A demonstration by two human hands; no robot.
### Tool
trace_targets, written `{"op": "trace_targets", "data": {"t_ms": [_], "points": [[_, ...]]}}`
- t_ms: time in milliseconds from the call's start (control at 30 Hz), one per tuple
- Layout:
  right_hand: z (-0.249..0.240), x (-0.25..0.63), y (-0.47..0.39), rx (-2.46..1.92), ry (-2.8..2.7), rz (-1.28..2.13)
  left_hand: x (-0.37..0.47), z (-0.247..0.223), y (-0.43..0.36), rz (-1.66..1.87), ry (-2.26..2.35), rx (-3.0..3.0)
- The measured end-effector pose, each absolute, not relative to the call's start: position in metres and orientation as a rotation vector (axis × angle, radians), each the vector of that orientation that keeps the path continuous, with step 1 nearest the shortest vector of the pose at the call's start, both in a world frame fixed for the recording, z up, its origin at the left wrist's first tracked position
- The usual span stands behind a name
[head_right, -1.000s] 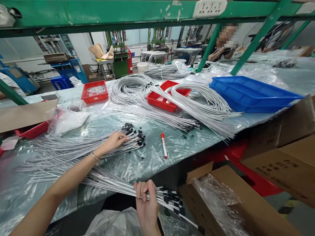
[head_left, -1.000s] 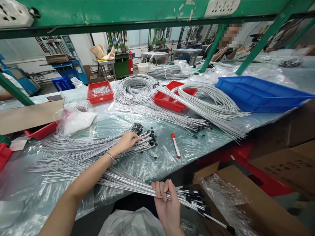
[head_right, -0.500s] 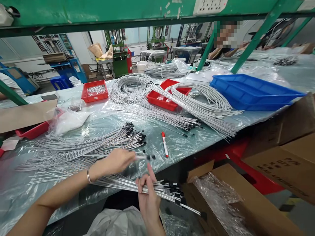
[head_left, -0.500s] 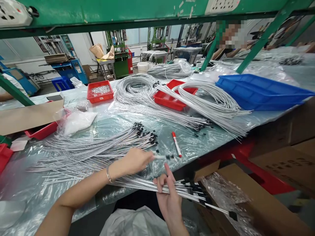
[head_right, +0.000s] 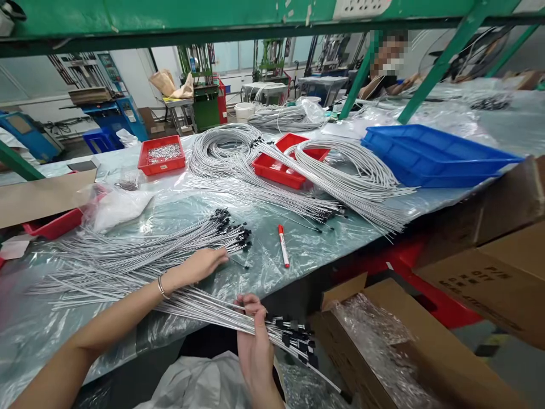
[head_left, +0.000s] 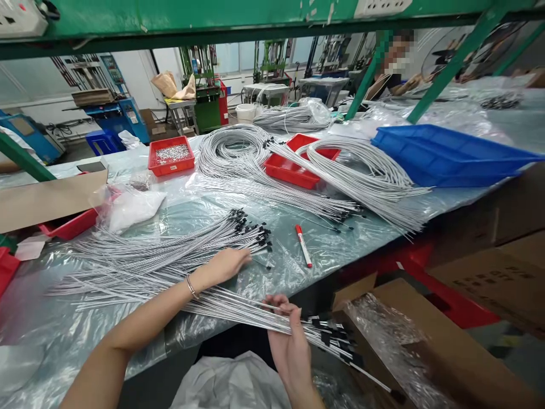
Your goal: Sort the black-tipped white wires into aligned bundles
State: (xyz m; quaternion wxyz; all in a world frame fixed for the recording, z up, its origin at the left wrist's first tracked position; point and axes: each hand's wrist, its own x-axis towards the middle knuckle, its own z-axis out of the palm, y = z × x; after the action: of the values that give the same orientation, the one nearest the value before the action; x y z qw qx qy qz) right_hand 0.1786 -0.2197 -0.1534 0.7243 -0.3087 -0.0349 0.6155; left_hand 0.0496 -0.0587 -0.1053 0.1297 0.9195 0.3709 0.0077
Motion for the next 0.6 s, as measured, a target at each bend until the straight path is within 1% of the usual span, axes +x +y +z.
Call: {"op": "trace_targets", "data": {"t_ms": [100, 200, 300, 433, 500, 600], "points": [[-0.152, 0.178, -0.220, -0.571, -0.128, 1.386, 0.052, -0.115, -0.049, 0.157, 1.229, 2.646], [-0.150, 0.176, -0.220, -0.490, -0.121, 1.376, 0.054, -0.119, -0.043, 0.077, 1.247, 2.693], [-0.150, 0.174, -0.219, -0.509, -0.112, 1.354, 0.051, -0.112, -0.039, 0.176, 1.230, 2.701], [-0.149, 0.173, -0.217, -0.593, -0.126, 1.333, 0.044, -0.094, -0.041, 0.348, 1.333, 2.569], [-0.147, 0.173, -0.214, -0.644, -0.115, 1.318, 0.045, -0.087, -0.052, 0.306, 1.293, 2.597], [-0.145, 0.173, -0.211, -0.692, -0.115, 1.299, 0.058, -0.083, -0.085, 0.057, 1.131, 2.774]]}}
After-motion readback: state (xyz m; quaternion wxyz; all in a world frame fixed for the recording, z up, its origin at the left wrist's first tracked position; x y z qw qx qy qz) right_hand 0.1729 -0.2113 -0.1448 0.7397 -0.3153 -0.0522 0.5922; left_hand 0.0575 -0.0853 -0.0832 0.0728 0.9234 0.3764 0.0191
